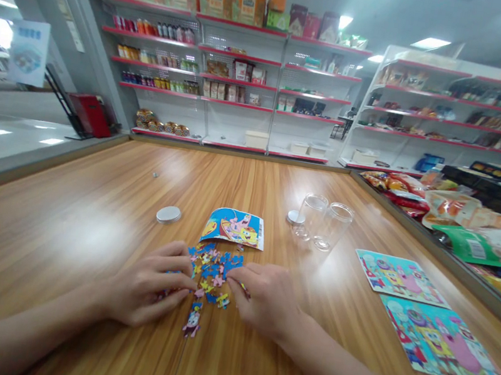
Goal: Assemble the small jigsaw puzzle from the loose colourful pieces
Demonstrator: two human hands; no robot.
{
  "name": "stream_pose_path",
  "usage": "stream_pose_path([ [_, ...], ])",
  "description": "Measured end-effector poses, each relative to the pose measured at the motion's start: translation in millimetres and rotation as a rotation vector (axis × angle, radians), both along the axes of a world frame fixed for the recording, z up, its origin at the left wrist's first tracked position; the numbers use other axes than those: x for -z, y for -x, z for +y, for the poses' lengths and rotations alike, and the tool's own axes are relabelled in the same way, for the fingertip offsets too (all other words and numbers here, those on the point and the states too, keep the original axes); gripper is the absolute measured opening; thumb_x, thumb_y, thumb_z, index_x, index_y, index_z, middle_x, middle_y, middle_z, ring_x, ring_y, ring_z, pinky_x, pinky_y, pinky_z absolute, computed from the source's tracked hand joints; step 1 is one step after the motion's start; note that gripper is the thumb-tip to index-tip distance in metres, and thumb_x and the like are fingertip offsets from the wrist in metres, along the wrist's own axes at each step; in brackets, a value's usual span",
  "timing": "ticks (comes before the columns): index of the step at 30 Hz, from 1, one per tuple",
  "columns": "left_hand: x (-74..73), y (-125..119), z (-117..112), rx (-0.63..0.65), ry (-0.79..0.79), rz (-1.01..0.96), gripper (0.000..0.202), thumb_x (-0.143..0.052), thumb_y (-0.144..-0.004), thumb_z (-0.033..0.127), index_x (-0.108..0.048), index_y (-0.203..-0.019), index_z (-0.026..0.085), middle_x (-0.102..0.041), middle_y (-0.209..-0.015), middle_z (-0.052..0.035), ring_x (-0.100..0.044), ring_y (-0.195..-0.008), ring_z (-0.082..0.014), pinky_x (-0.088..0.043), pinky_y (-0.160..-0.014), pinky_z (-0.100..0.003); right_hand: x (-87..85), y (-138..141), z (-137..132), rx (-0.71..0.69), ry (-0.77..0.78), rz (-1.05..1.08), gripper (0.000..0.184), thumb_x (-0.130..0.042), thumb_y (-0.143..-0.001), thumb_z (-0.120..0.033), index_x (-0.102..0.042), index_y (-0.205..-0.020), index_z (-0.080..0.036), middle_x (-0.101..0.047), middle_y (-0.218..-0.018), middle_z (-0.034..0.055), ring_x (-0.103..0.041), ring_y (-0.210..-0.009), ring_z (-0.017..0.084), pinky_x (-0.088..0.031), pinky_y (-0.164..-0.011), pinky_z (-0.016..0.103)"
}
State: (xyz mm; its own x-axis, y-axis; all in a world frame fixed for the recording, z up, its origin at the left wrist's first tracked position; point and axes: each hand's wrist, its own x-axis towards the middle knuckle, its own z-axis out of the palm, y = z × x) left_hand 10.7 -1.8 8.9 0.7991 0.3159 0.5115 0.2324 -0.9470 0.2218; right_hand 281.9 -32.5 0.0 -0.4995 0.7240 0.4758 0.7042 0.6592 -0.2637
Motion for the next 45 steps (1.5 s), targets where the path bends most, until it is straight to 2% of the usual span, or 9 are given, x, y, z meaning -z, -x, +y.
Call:
stream_pose_path([
  [5,-2.1,-1.2,-5.4,0.067,-0.002,0.053,0.022,-0.06,-0.085,0.012,-0.066,-0.105,0.019,-0.068,-0.093,-0.0083,-0.058,-0.087,-0.0222,-0.049,-0.082,-0.042,-0.3,10.0,-8.6,-0.051,0.031,-0.021,0.021,-0.053,-0.098,-0.03,-0.074,-0.099,-0.027,-0.076,-0.082,0.0005,-0.068,-0.069,0.016,-0.04,-0.061,0.028],
  [9,-4.4,-6.0,-11.3,0.11,0.019,0.108,0.015,-0.064,-0.085,0.018,-0.067,-0.1,0.019,-0.069,-0.098,-0.0082,-0.058,-0.09,-0.0231,-0.049,-0.084,-0.043,0.6,15.6,-10.4,-0.024,0.086,-0.1,0.022,-0.053,-0.098,-0.032,-0.073,-0.091,-0.028,-0.074,-0.075,-0.0012,-0.067,-0.065,0.015,-0.036,-0.058,0.027],
  [14,-2.7,-8.9,-13.1,0.128,0.058,0.173,0.011,-0.066,-0.087,0.024,-0.068,-0.097,0.021,-0.069,-0.099,-0.0064,-0.057,-0.092,-0.0239,-0.049,-0.082,-0.042,3.5,16.3,-7.9,-0.008,0.123,-0.114,0.021,-0.053,-0.097,-0.034,-0.073,-0.091,-0.029,-0.075,-0.078,-0.0014,-0.068,-0.067,0.016,-0.037,-0.059,0.027],
  [22,-1.1,-5.9,-9.1,0.149,0.105,0.095,0.019,-0.063,-0.085,0.017,-0.066,-0.103,0.019,-0.071,-0.097,-0.0065,-0.058,-0.085,-0.0215,-0.049,-0.081,-0.043,4.6,14.2,-6.0,0.001,0.216,-0.082,0.019,-0.054,-0.097,-0.033,-0.071,-0.093,-0.028,-0.076,-0.083,-0.0015,-0.07,-0.07,0.017,-0.041,-0.062,0.027],
  [27,-5.6,-4.8,-9.3,0.027,0.015,0.078,0.021,-0.058,-0.086,0.012,-0.066,-0.104,0.018,-0.07,-0.098,-0.0068,-0.056,-0.091,-0.0228,-0.049,-0.083,-0.043,4.1,13.2,-6.1,-0.006,0.203,-0.08,0.02,-0.053,-0.097,-0.033,-0.073,-0.094,-0.03,-0.077,-0.085,-0.0035,-0.071,-0.072,0.016,-0.039,-0.062,0.027],
  [33,-16.5,-10.7,-28.5,-0.317,0.007,0.185,0.02,-0.048,-0.095,0.014,-0.067,-0.091,0.018,-0.065,-0.096,-0.0078,-0.052,-0.091,-0.0236,-0.048,-0.078,-0.041,0.9,11.0,-3.6,0.026,0.166,-0.133,0.025,-0.05,-0.099,-0.036,-0.074,-0.096,-0.03,-0.076,-0.082,-0.0021,-0.07,-0.071,0.016,-0.035,-0.061,0.027],
  [38,-6.4,-20.1,-43.9,-0.532,0.065,0.041,0.021,-0.045,-0.092,0.009,-0.063,-0.085,0.016,-0.063,-0.089,-0.0078,-0.05,-0.087,-0.0243,-0.046,-0.078,-0.043,2.2,13.6,-1.2,0.057,0.103,-0.09,0.019,-0.057,-0.095,-0.036,-0.075,-0.094,-0.03,-0.076,-0.078,-0.0025,-0.069,-0.067,0.015,-0.034,-0.06,0.027],
  [40,1.5,-21.6,-46.1,-0.563,0.09,-0.006,0.02,-0.045,-0.088,0.005,-0.062,-0.087,0.016,-0.063,-0.091,-0.0087,-0.05,-0.09,-0.0251,-0.047,-0.079,-0.043,2.5,15.2,-2.6,0.025,0.096,-0.096,0.017,-0.059,-0.093,-0.036,-0.075,-0.091,-0.03,-0.075,-0.075,-0.0028,-0.068,-0.065,0.015,-0.034,-0.06,0.027],
  [45,17.6,-15.2,-42.0,-0.449,0.133,-0.049,0.032,-0.045,-0.079,-0.002,-0.065,-0.096,0.017,-0.063,-0.095,-0.0078,-0.05,-0.092,-0.0248,-0.047,-0.081,-0.042,4.5,14.3,-5.7,0.001,0.083,-0.125,0.016,-0.06,-0.09,-0.029,-0.073,-0.081,-0.026,-0.075,-0.074,-0.0009,-0.067,-0.064,0.015,-0.034,-0.059,0.026],
])
